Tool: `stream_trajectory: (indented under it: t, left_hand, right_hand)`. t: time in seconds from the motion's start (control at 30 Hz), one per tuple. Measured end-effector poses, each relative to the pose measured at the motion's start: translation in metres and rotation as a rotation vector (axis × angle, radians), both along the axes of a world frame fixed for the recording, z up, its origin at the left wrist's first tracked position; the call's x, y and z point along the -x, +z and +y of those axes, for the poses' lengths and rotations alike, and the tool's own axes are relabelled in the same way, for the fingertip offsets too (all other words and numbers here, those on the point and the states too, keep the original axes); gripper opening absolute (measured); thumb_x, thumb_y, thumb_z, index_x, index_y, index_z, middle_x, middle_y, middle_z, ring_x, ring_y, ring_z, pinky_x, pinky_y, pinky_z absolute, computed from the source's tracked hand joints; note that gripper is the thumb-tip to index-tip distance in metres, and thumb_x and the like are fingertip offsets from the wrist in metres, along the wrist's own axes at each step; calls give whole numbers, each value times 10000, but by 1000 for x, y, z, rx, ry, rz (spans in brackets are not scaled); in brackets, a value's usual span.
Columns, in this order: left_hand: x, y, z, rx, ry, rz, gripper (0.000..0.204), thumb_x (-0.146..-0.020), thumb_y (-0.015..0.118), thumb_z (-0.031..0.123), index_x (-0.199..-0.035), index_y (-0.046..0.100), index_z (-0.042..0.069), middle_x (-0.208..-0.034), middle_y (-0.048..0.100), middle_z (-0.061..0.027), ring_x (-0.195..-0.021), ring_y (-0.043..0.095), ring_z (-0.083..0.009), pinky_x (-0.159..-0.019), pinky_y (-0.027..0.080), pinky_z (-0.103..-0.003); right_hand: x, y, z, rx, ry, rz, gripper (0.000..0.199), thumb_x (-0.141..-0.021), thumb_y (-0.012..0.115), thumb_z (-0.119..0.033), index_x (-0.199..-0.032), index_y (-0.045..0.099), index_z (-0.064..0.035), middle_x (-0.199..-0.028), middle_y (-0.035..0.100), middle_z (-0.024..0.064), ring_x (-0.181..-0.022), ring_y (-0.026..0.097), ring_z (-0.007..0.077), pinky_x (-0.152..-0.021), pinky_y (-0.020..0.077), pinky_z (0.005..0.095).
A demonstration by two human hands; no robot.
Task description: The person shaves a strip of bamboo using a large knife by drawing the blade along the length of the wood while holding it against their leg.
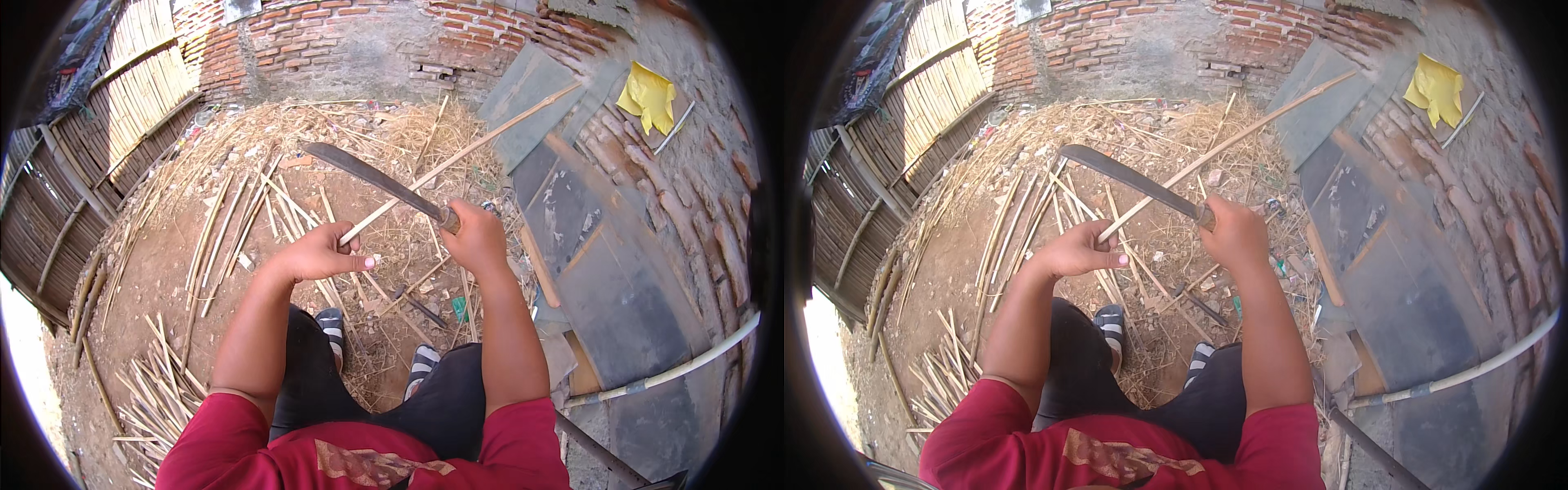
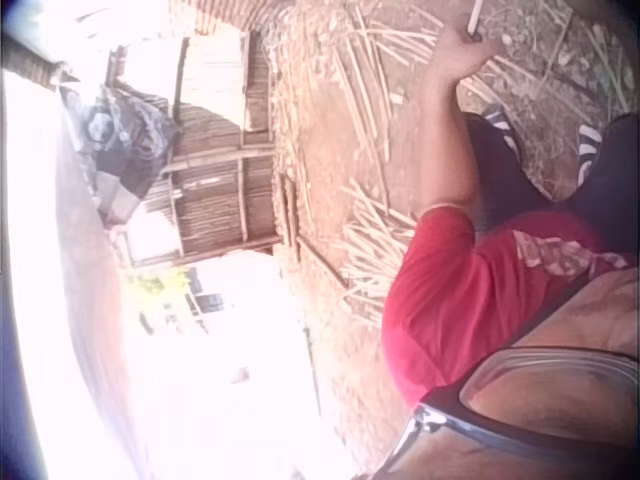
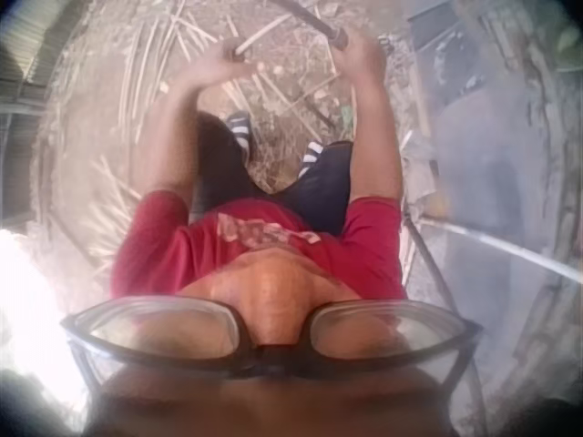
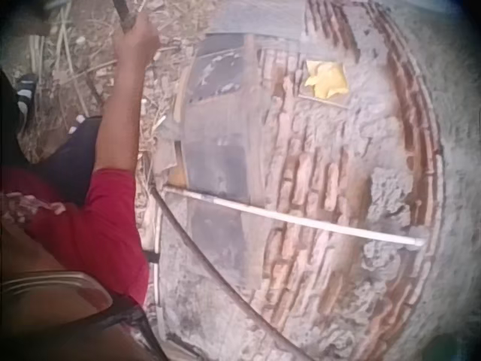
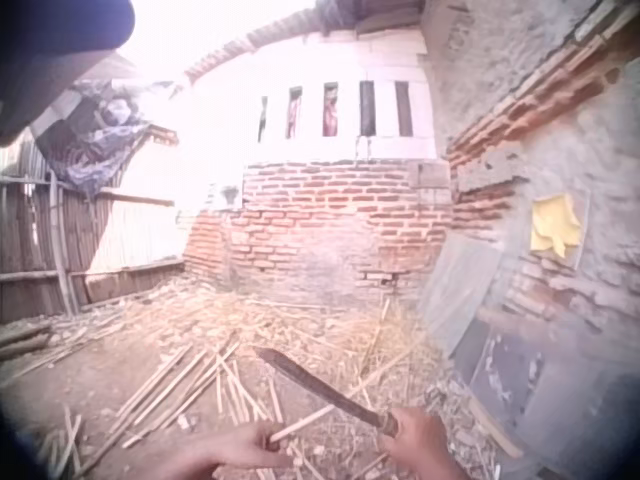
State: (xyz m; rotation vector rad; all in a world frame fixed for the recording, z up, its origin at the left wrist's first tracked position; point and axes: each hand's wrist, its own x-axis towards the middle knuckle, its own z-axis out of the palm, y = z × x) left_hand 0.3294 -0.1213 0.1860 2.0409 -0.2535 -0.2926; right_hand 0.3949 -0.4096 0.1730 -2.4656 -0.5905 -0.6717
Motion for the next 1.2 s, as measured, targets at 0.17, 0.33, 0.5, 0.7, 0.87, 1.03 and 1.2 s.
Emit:
stream_trajectory:
  t: [0.17, 0.33, 0.5, 0.7, 0.87, 1.03, 1.2]
  left_hand:
    - [-7, -23, 11, -157, 122, -94, 422, -819, 872, 302, -768, 499, 111, -661, 456, 49, -627, 457, -98, -549, 380, -301]
    - [-9, -45, 32, -97, 26, -59, 432, -801, 867, 225, -735, 456, 106, -651, 462, 38, -625, 443, -98, -550, 376, -301]
    - [-18, -48, 26, -48, 65, -34, 347, -781, 829, 169, -766, 494, 80, -657, 505, 5, -645, 502, -123, -576, 420, -326]
    - [-11, -44, 29, -56, 76, -98, 334, -769, 795, 150, -753, 468, 85, -650, 509, -16, -644, 522, -149, -592, 440, -346]
    - [-15, -47, 35, -86, 90, -80, 296, -766, 781, 137, -759, 491, 79, -656, 547, -42, -652, 561, -181, -605, 456, -362]
    - [-14, -55, 40, -285, 79, -180, 247, -768, 766, 154, -797, 545, 49, -679, 600, -106, -666, 610, -245, -631, 486, -392]
    - [-14, -52, 25, -298, 104, -130, 238, -769, 759, 158, -808, 562, 31, -684, 601, -129, -666, 613, -260, -641, 492, -401]
  right_hand:
    - [-14, -54, 23, -104, 11, 23, 255, -764, 774, -173, -955, 632, -81, -801, 674, 130, -755, 672, 370, -659, 519, 484]
    - [-9, -50, 40, 145, 131, -4, 291, -711, 774, -140, -953, 618, -93, -816, 663, 129, -787, 667, 376, -681, 513, 480]
    - [-2, -51, 50, 111, 95, -11, 292, -712, 793, -158, -914, 594, -91, -795, 654, 106, -783, 673, 356, -681, 522, 476]
    - [-8, -33, 55, 129, 35, -94, 244, -744, 781, -158, -900, 609, -81, -786, 664, 134, -799, 679, 361, -691, 522, 476]
    - [-16, -32, 59, -82, -15, -51, 242, -779, 743, -132, -994, 644, -80, -835, 680, 157, -791, 668, 403, -677, 512, 487]
    - [-19, -40, 56, 143, 15, -72, 203, -767, 758, -141, -912, 629, -83, -783, 670, 143, -791, 678, 389, -681, 522, 504]
    - [-23, -60, 40, -74, -72, 115, 209, -782, 757, -154, -936, 637, -78, -808, 684, 137, -792, 679, 382, -691, 524, 470]
